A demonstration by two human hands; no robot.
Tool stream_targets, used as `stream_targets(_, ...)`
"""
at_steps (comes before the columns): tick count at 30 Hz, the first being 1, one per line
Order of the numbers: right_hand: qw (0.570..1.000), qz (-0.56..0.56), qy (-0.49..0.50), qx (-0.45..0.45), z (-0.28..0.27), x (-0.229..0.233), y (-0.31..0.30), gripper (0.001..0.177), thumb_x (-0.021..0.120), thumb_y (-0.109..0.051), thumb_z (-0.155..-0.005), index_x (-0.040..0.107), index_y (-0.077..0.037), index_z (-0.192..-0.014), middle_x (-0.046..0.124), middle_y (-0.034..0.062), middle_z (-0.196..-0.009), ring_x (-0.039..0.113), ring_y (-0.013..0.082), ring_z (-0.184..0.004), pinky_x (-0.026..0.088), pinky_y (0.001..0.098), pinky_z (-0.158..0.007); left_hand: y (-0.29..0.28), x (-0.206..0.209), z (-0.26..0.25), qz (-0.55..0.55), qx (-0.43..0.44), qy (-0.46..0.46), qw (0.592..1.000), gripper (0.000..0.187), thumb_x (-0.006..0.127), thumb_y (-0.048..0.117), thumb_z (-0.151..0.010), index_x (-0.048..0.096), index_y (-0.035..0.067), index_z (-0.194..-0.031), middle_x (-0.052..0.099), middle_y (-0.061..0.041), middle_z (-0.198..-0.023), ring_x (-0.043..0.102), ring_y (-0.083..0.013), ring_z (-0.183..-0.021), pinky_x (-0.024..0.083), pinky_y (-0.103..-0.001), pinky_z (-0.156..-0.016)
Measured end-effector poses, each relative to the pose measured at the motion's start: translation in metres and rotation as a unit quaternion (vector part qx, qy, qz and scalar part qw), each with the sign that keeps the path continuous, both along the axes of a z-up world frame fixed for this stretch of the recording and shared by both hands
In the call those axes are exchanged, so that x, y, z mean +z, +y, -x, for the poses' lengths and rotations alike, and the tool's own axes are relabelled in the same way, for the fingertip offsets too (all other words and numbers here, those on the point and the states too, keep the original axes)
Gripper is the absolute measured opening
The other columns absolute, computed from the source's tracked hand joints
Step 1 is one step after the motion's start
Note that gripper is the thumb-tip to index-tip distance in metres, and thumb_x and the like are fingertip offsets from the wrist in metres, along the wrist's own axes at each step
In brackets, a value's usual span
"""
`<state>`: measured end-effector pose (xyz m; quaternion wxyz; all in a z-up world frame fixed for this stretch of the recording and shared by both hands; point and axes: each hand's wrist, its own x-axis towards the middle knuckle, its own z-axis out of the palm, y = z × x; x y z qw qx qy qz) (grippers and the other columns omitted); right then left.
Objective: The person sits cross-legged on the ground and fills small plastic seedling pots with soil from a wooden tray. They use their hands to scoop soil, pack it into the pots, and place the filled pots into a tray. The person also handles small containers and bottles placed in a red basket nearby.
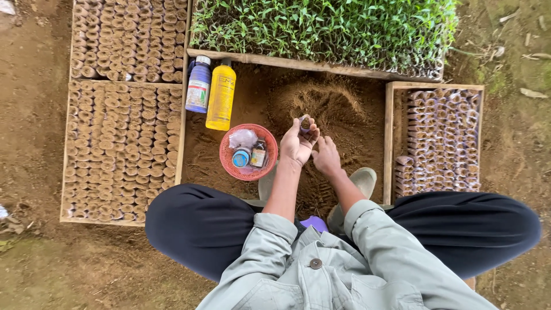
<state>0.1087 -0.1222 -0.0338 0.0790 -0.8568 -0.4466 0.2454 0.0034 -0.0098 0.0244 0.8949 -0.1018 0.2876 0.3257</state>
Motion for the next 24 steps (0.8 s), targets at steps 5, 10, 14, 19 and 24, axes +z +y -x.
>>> stream_targets(5, 0.992, -0.016, -0.099, 0.076, 0.025, -0.007, -0.01, 0.049, 0.068, -0.014, -0.093, 0.05, -0.001, -0.137, 0.046, 0.0267, -0.139, 0.049, 0.0471, -0.131, 0.048, 0.0507, -0.109, -0.004, 0.006, 0.004, -0.032, -0.002, -0.001, 0.999, 0.037, 0.062, 0.034, -0.105, 0.068, 0.002, -0.123, 0.073, -0.02, -0.111, 0.076, -0.0289, -0.089, 0.063, -0.045, -0.093)
stream_targets(10, 0.981, -0.05, -0.145, 0.123, 0.006, -0.041, -0.019, 0.014, 0.058, -0.009, -0.091, 0.058, -0.008, -0.105, 0.055, 0.0108, -0.109, 0.059, 0.0323, -0.107, 0.055, 0.0375, -0.093, -0.006, 0.006, 0.003, -0.042, -0.005, -0.003, 0.999, 0.037, 0.063, 0.034, -0.104, 0.068, 0.003, -0.124, 0.073, -0.02, -0.112, 0.075, -0.0297, -0.091, 0.063, -0.045, -0.094)
stream_targets(14, 0.983, -0.085, 0.025, -0.158, -0.021, -0.055, -0.014, 0.012, 0.074, -0.019, -0.086, 0.078, -0.025, -0.095, 0.071, 0.0001, -0.083, 0.073, 0.021, -0.074, 0.061, 0.0363, -0.067, -0.007, 0.005, -0.003, -0.041, -0.007, 0.001, 0.999, 0.038, 0.063, 0.036, -0.104, 0.069, 0.005, -0.124, 0.074, -0.02, -0.112, 0.076, -0.0305, -0.091, 0.063, -0.045, -0.094)
stream_targets(19, 0.728, -0.231, 0.458, -0.455, -0.043, 0.043, -0.004, 0.01, 0.078, -0.005, -0.087, 0.074, -0.004, -0.096, 0.074, 0.0141, -0.081, 0.073, 0.0194, -0.071, 0.066, 0.029, -0.063, -0.009, 0.005, -0.008, -0.043, -0.01, 0.006, 0.999, 0.036, 0.06, 0.037, -0.105, 0.07, 0.007, -0.124, 0.074, -0.02, -0.114, 0.076, -0.0321, -0.095, 0.062, -0.047, -0.096)
stream_targets(24, 0.743, -0.271, 0.478, -0.382, -0.055, 0.144, 0.012, 0.011, 0.071, -0.008, -0.095, 0.074, -0.001, -0.102, 0.076, 0.0138, -0.091, 0.077, 0.02, -0.078, 0.067, 0.0273, -0.071, -0.011, -0.006, -0.019, -0.056, -0.009, 0.014, 0.998, 0.035, 0.055, 0.034, -0.108, 0.069, 0.008, -0.125, 0.074, -0.021, -0.116, 0.075, -0.0358, -0.101, 0.06, -0.05, -0.098)
